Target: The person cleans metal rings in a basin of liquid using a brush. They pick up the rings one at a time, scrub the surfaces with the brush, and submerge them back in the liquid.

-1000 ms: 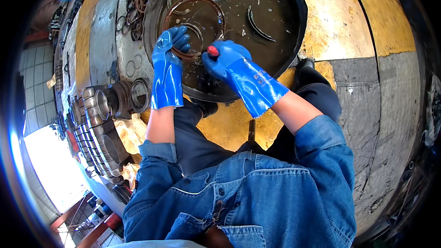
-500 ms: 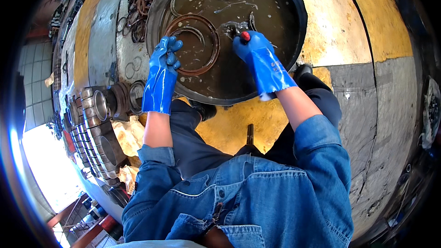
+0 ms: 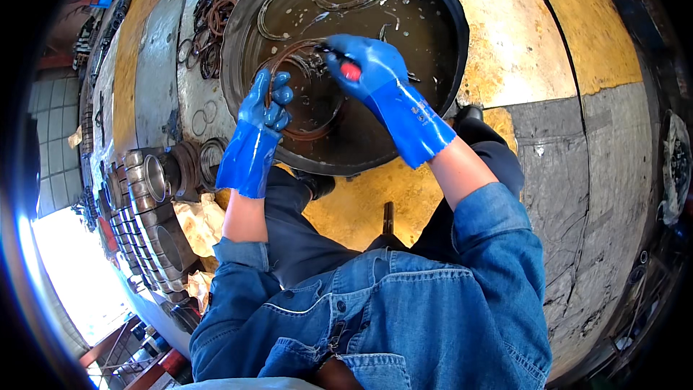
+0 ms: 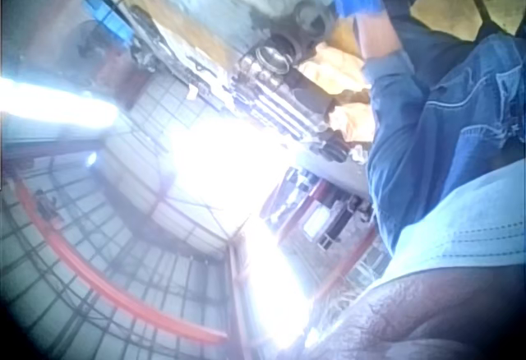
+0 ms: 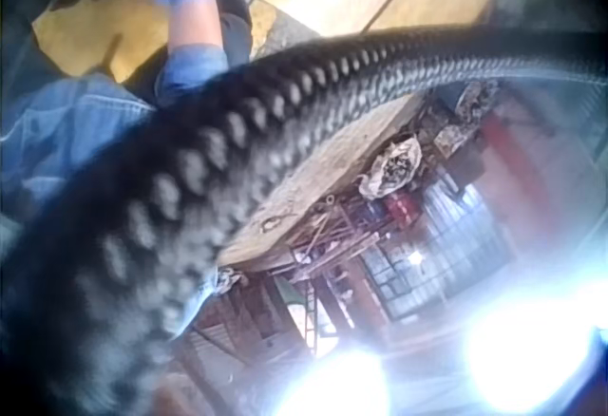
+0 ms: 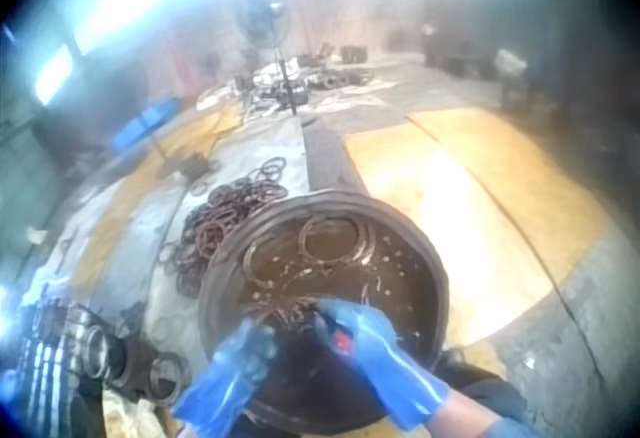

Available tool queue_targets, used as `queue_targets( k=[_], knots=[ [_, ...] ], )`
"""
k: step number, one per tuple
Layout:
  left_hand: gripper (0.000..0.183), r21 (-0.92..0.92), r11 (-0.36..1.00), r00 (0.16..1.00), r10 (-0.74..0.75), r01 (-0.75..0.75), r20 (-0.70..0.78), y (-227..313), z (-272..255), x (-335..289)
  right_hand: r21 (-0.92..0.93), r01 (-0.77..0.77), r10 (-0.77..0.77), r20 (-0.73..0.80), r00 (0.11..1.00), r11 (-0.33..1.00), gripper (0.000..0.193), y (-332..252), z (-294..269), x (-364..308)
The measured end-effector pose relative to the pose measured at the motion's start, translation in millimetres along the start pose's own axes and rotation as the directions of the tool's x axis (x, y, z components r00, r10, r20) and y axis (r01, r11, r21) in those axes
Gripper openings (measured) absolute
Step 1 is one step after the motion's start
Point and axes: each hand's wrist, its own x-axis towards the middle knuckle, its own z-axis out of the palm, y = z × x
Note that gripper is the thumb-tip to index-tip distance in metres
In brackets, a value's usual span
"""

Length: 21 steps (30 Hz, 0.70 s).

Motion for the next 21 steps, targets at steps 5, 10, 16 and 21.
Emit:
queue_targets(
  k=[5,10,16,21],
  knots=[
    [0.056,-0.219,0.976,0.961,0.04,0.022,0.273,6,-44,18,-0.437,-0.515,0.643,0.22,0.734,0.737,0.035,24,0,-8],
    [0.06,-0.102,0.992,0.99,-0.058,0.071,0.126,12,-39,15,0.014,-0.264,0.258,0.178,0.95,0.964,0.028,7,-5,-11],
    [0.053,-0.023,0.979,0.975,-0.203,0.201,-0.096,1,-11,12,0.231,0.458,-0.495,0.14,0.858,0.859,0.042,-19,7,3],
    [0.055,-0.067,0.952,0.947,-0.287,0.299,0.141,1,-10,11,0.144,0.252,-0.265,0.076,0.961,0.957,0.028,-2,4,3]
  ],
)
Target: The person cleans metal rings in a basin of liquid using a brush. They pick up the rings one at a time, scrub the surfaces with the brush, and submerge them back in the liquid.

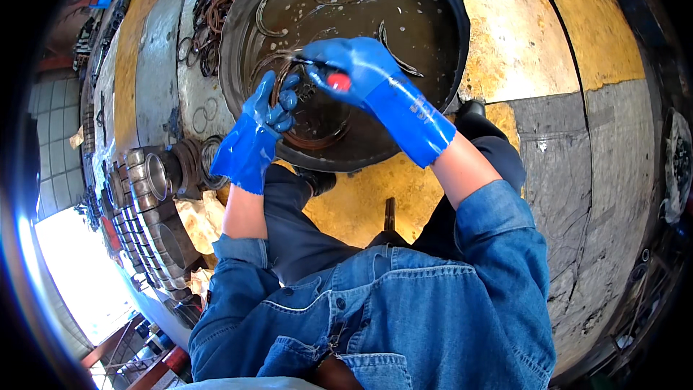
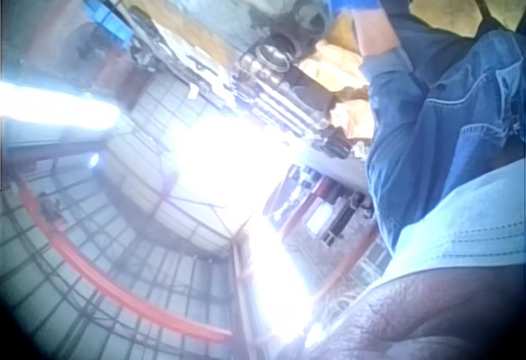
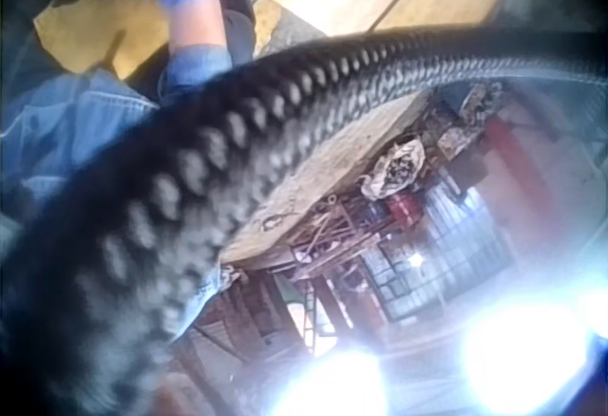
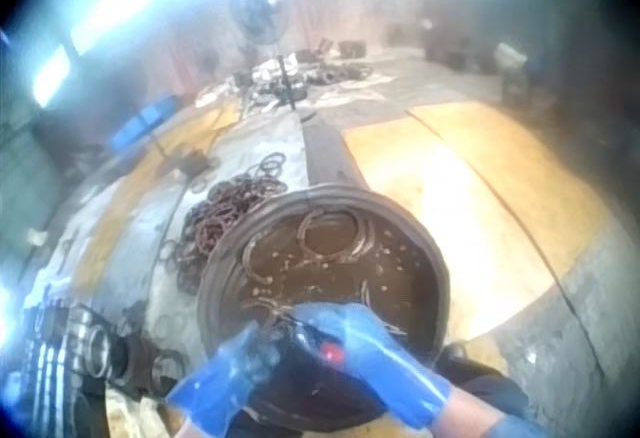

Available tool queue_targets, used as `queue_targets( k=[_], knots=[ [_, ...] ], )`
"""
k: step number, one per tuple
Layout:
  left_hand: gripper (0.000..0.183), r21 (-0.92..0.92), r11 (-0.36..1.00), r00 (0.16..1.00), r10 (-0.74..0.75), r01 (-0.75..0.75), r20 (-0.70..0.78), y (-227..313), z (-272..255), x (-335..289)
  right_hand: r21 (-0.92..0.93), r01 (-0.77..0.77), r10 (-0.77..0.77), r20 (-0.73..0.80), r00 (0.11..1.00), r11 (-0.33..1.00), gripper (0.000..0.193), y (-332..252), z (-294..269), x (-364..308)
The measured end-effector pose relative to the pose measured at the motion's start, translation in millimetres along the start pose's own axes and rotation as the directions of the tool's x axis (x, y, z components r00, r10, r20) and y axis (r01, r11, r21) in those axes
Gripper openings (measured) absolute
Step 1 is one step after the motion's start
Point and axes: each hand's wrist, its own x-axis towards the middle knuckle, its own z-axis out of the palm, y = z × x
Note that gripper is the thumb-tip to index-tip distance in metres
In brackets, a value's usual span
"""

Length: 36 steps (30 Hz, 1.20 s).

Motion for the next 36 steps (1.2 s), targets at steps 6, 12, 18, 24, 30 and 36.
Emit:
queue_targets(
  k=[6,12,18,24,30,36],
  knots=[
    [0.057,-0.07,0.995,0.996,0.077,-0.073,0.055,-1,-9,-1,-0.337,-0.356,0.366,-0.037,0.93,0.872,0.026,13,-11,-11],
    [0.057,-0.078,0.99,0.991,0.118,-0.113,0.059,-4,-12,0,-0.046,-0.025,0.024,-0.032,0.999,0.999,0.026,2,7,-1],
    [0.056,-0.104,0.965,0.957,0.253,-0.24,0.143,-9,-13,0,-0.152,-0.461,0.458,-0.056,0.887,0.874,0.029,8,-1,-5],
    [0.058,-0.061,0.941,0.94,0.337,-0.334,0.049,-8,-4,-7,-0.124,-0.867,0.864,0.226,0.45,0.483,0.039,16,0,-17],
    [0.056,-0.036,0.926,0.927,0.376,-0.375,0.014,-11,-7,-2,-0.054,-0.898,0.845,0.367,0.389,0.436,0.038,1,7,-41],
    [0.058,-0.137,0.946,0.953,0.301,-0.295,0.025,-10,-12,8,-0.215,-0.801,0.828,0.194,0.526,0.559,0.041,17,-13,-42]
  ],
)
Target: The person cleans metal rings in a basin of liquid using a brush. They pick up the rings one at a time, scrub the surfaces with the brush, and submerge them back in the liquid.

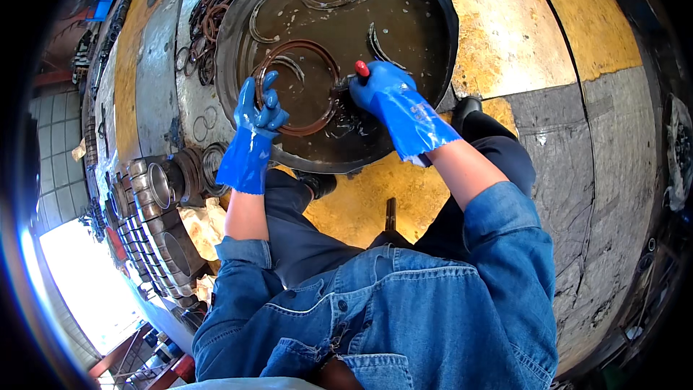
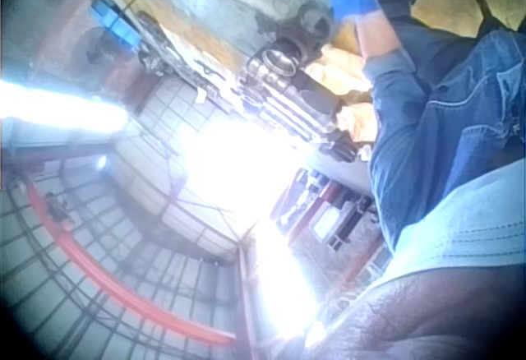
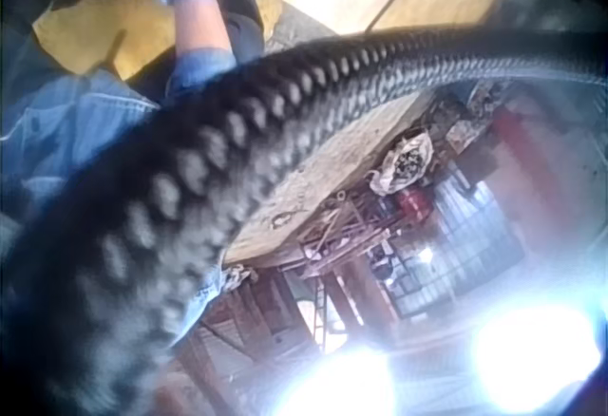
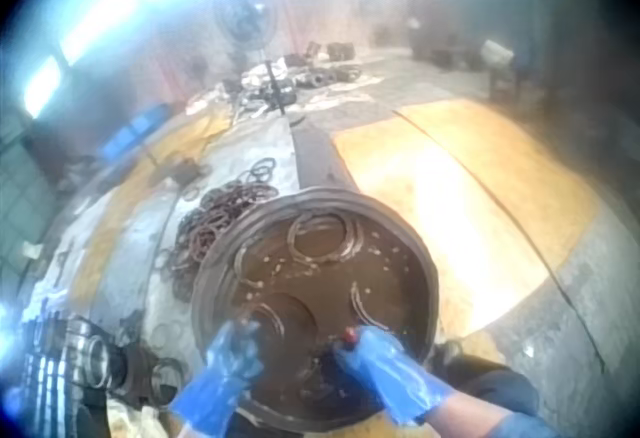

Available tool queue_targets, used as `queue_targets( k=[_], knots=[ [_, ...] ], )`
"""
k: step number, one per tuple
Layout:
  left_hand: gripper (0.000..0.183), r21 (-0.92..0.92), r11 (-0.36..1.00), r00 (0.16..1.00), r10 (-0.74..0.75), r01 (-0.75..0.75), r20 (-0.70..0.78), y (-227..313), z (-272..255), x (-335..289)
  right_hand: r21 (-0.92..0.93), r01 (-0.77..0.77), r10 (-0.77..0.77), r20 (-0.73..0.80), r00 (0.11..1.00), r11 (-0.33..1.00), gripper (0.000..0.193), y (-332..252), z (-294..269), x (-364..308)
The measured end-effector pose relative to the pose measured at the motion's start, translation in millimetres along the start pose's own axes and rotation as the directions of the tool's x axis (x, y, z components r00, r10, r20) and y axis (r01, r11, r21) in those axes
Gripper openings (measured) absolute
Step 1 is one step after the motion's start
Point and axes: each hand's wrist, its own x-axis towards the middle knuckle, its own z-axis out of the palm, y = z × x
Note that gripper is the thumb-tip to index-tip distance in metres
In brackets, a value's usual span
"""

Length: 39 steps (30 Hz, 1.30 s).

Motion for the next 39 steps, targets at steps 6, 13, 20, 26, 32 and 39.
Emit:
queue_targets(
  k=[6,13,20,26,32,39],
  knots=[
    [0.065,0.025,0.978,0.978,-0.204,0.205,-0.04,-3,21,2,0.07,0.693,-0.661,-0.244,0.71,0.718,0.025,-27,-15,-9],
    [0.064,0.048,0.978,0.976,-0.199,0.204,-0.089,-8,13,5,-0.028,0.938,-0.938,0.013,0.345,0.345,0.037,-50,14,2],
    [0.064,0.087,0.985,0.973,-0.134,0.152,-0.188,-12,18,1,-0.095,0.645,-0.634,-0.337,0.696,0.758,0.027,-38,16,25],
    [0.064,0.133,0.986,0.94,-0.052,0.102,-0.338,-19,26,0,0.083,0.826,-0.813,-0.147,0.564,0.558,0.034,-46,18,-8],
    [0.062,0.35,0.925,0.94,-0.023,0.15,-0.341,-25,28,7,0.27,0.578,-0.529,-0.238,0.815,0.77,0.027,-49,19,5],
    [0.058,0.197,0.976,0.986,-0.058,0.089,-0.158,-26,16,2,0.101,0.05,-0.025,-0.236,0.971,0.994,0.034,-32,9,24]
  ],
)
